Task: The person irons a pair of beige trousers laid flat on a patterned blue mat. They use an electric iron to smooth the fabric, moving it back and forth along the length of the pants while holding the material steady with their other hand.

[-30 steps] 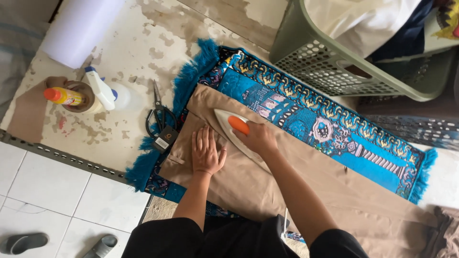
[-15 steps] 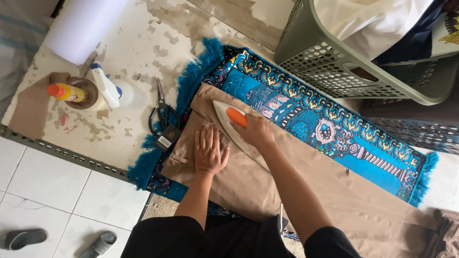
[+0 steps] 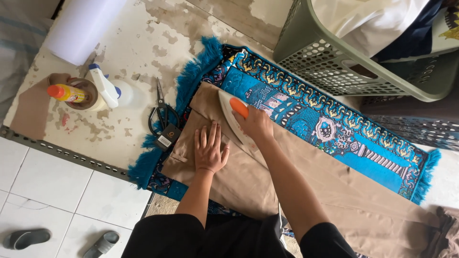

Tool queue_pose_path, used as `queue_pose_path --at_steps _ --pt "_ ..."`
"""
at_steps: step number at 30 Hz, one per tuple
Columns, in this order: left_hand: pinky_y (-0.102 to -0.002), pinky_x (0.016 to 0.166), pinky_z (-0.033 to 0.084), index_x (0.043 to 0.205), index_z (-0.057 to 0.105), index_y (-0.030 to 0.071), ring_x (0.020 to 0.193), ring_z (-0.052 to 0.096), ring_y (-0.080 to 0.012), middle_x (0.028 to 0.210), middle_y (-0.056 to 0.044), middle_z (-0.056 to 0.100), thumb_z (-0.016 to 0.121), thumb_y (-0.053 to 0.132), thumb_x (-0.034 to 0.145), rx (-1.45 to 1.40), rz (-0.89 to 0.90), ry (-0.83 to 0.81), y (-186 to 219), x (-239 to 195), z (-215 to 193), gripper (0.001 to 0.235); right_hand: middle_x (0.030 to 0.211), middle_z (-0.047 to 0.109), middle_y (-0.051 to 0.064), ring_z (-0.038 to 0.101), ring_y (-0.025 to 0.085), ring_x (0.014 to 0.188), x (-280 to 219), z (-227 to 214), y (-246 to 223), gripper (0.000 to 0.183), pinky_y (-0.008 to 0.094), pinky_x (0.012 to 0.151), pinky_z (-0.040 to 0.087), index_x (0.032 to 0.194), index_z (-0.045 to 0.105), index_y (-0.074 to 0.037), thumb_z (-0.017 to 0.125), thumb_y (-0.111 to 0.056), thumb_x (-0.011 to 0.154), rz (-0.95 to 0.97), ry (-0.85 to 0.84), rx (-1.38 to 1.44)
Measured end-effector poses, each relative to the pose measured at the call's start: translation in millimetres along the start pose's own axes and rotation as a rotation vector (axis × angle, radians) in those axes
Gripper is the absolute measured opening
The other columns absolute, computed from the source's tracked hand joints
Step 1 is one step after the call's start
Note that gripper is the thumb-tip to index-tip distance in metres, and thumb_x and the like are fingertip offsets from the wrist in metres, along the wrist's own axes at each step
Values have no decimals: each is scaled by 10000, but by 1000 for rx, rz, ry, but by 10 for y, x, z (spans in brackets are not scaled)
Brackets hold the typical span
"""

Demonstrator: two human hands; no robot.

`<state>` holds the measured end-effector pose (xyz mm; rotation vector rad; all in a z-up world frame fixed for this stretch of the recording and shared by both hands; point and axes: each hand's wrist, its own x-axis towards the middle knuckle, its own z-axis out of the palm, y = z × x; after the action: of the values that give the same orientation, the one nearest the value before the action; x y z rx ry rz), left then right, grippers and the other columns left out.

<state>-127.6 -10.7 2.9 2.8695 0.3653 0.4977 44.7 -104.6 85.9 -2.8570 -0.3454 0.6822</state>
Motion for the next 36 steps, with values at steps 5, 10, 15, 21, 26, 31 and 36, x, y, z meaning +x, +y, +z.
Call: queue_pose_path --at_steps 5,10,15,21,26,31,36 --pt "-565 1209 263 1463 523 57 1360 441 -359 1550 -98 470 533 472 836 12 -10 1 5 -15 51 752 876 742 104 752 343 878 -218 -177 73 599 454 726 612 1037 705 -171 595 -724 833 -3 47 9" --pt "-568 1205 267 1442 547 50 1354 451 -363 1542 -103 487 545 465 827 -7 -8 1 -3 4 42 741 892 749 105 743 347 912 -296 -66 646 606 470 757 606 1015 708 -178 607 -738 809 59 22 5" --pt "-561 1209 264 1474 518 59 1357 441 -356 1578 -92 449 537 464 829 15 -13 -8 2 -3 9 762 928 751 109 736 351 945 -165 21 748 603 472 783 606 1023 710 -192 598 -742 803 51 -45 37" --pt "-571 1205 270 1486 504 65 1355 448 -365 1570 -94 455 555 459 821 -13 -12 0 -10 -20 53 774 915 741 101 749 334 909 -57 -69 38 661 443 769 613 1059 715 -182 544 -778 830 45 2 6" --pt "-563 1206 271 1483 512 66 1355 448 -352 1584 -82 445 530 462 839 20 -1 9 -3 -17 40 757 862 728 103 749 347 866 8 116 299 667 458 754 613 1007 698 -170 559 -795 819 86 89 6" --pt "-558 1199 282 1468 532 59 1346 460 -348 1568 -89 467 534 463 822 15 -4 43 -10 14 48 762 748 716 72 752 339 766 -134 362 982 662 457 686 617 907 702 -178 589 -818 786 94 236 -47" --pt "-559 1198 288 1463 544 61 1341 462 -349 1567 -87 476 548 463 812 14 -3 53 -8 -6 29 765 621 655 63 710 320 588 -531 519 1668 574 417 534 576 848 718 -244 681 -809 754 82 566 -223"
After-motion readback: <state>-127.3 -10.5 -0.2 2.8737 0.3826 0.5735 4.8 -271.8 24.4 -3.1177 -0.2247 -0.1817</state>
